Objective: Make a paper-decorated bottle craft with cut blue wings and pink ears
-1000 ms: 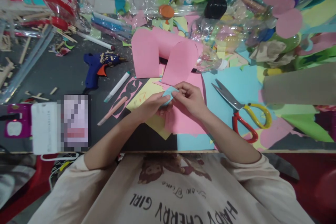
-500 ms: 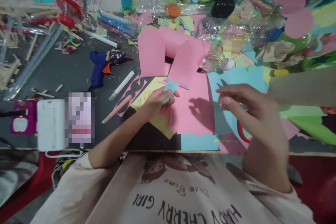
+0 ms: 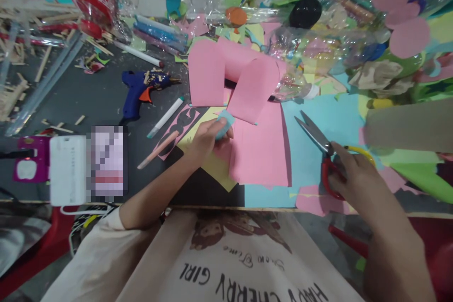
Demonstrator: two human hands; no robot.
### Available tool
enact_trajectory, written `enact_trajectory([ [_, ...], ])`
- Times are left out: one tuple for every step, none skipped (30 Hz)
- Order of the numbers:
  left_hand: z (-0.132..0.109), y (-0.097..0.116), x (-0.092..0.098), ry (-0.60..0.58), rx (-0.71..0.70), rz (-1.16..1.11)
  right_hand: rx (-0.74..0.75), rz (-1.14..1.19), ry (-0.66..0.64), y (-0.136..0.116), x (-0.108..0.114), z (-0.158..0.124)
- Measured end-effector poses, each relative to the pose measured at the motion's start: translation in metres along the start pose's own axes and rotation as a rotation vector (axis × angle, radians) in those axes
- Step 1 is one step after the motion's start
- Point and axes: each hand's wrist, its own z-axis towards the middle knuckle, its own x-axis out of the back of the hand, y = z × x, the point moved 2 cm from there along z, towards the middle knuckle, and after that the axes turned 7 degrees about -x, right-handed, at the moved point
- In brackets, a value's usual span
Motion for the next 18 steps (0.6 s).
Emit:
enact_trajectory([
  [-0.0002, 0.0003, 0.0004, 0.001, -0.003, -0.003, -0.011, 0.014, -0.032, -0.0009, 0.0006, 0.0012],
  [-0.0003, 0.0004, 0.0007, -0.001, -0.001, -0.008, -0.019, 0.028, -0.063, -0.0012, 0.0013, 0.0021],
  [-0.0004, 0.0003, 0.0008, -0.005, 0.004, -0.011, -0.018, 0.031, -0.075, -0.001, 0.0025, 0.0027],
  [-0.0004, 0.0, 0.0009, -0.012, 0.013, -0.012, -0.006, 0.011, -0.066, -0.0006, 0.0039, 0.0029],
  [-0.0003, -0.0003, 0.0009, -0.017, 0.021, -0.014, 0.008, -0.033, -0.032, 0.0, 0.0056, 0.0028],
  [-0.0001, -0.0005, 0.0008, -0.019, 0.026, -0.019, 0.026, -0.095, 0.015, 0.0005, 0.0074, 0.0024],
  [0.0002, -0.0008, 0.0007, -0.018, 0.027, -0.025, 0.039, -0.155, 0.057, 0.0011, 0.0088, 0.0017],
  [0.0006, -0.001, 0.0006, -0.014, 0.022, -0.032, 0.047, -0.2, 0.091, 0.0017, 0.0098, 0.0011],
  [0.0011, -0.0012, 0.0005, -0.012, 0.012, -0.04, 0.049, -0.23, 0.109, 0.0024, 0.0102, 0.0005],
  [0.0016, -0.0014, 0.0003, -0.017, 0.002, -0.045, 0.046, -0.244, 0.112, 0.0031, 0.01, 0.0001],
  [0.0021, -0.0018, 0.0001, -0.024, -0.005, -0.045, 0.045, -0.243, 0.099, 0.0038, 0.0092, -0.0001],
  [0.0025, -0.0024, 0.0, -0.034, -0.009, -0.037, 0.04, -0.235, 0.078, 0.0045, 0.008, -0.0003],
  [0.0028, -0.0029, 0.0, -0.043, -0.013, -0.025, 0.033, -0.224, 0.061, 0.0052, 0.0067, -0.0004],
  [0.0029, -0.0035, 0.0001, -0.05, -0.014, -0.01, 0.025, -0.21, 0.049, 0.0057, 0.0054, -0.0006],
  [0.0029, -0.0041, 0.0003, -0.053, -0.015, 0.006, 0.017, -0.192, 0.041, 0.0061, 0.0042, -0.001],
  [0.0027, -0.0045, 0.0008, -0.053, -0.018, 0.02, 0.01, -0.176, 0.04, 0.0063, 0.0032, -0.0014],
  [0.0025, -0.0049, 0.0012, -0.054, -0.023, 0.031, 0.001, -0.168, 0.039, 0.0064, 0.0022, -0.002],
  [0.0023, -0.0051, 0.0016, -0.057, -0.028, 0.039, -0.011, -0.172, 0.039, 0.0064, 0.0013, -0.0025],
])
